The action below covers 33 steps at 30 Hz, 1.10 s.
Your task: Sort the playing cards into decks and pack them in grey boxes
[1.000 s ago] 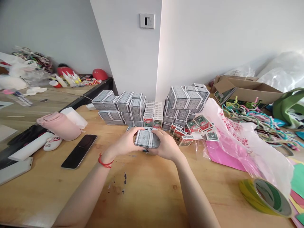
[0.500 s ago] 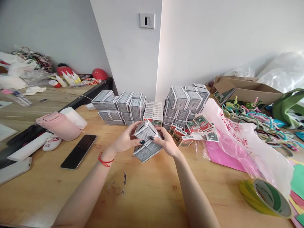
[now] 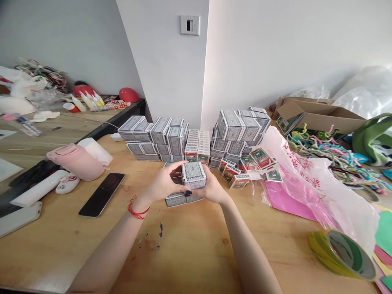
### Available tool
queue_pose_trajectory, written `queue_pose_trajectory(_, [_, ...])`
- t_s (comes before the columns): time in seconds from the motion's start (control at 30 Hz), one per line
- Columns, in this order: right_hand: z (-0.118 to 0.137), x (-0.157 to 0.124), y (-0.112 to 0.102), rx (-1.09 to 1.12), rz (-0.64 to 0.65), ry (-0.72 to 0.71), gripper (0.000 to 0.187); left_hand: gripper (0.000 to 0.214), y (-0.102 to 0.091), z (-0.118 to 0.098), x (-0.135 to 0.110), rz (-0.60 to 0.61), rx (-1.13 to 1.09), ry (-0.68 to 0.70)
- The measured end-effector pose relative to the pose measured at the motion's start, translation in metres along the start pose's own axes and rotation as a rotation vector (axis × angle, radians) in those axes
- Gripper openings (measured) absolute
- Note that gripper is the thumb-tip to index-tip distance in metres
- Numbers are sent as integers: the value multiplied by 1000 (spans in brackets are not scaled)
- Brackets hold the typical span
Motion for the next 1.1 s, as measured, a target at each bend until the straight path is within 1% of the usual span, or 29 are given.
queue_pose_trajectory(0.13, [1, 0, 1, -66, -22, 11, 79, 68, 0, -2, -1, 2, 6, 1])
queue_pose_trajectory(0.2, [0, 0, 2, -88, -38, 13, 79, 68, -1, -2, -1, 0, 11, 2])
queue_pose_trajectory(0.33, [-7, 2, 6, 10, -25, 22, 78, 68, -4, 3, -1, 8, 63, -35])
queue_pose_trajectory(0.43, [-14, 2, 6, 75, -17, 60, 67, 63, -4, 10, 0, 26, 148, -89])
queue_pose_trajectory(0.57, [-17, 1, -1, 69, -56, 97, 56, 61, 0, 11, 0, 29, 195, -93])
queue_pose_trajectory(0.77, [-15, 1, -8, -14, -217, 64, 42, 54, 8, 12, 1, 27, 89, -101])
queue_pose_trajectory(0.83, [-20, 2, -12, -15, -270, 78, 41, 52, 6, 14, 1, 25, 40, -107])
queue_pose_trajectory(0.9, [-29, 2, -19, 28, -363, 115, 42, 54, 0, 16, 1, 3, 3, -110])
queue_pose_trajectory(0.97, [-37, 1, -28, 119, -484, 156, 45, 64, -10, 19, 2, -67, 2, -115])
queue_pose_trajectory(1.0, [-39, 1, -31, 177, -518, 166, 47, 75, -16, 22, 2, -116, -7, -137])
queue_pose_trajectory(1.03, [-40, 1, -31, 228, -539, 171, 48, 86, -20, 24, 2, -164, -31, -158])
queue_pose_trajectory(1.1, [-36, 2, -28, 299, -537, 163, 50, 90, -21, 28, 3, -199, -131, -174])
Point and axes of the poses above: each hand's wrist, its own x-axis towards the middle knuckle, its own y-axis out of the palm, z = x × y, the point moved 7 cm from there along x, towards the middle knuckle, and after that the axes turned 1 degree about -z, right-handed, at the moved point
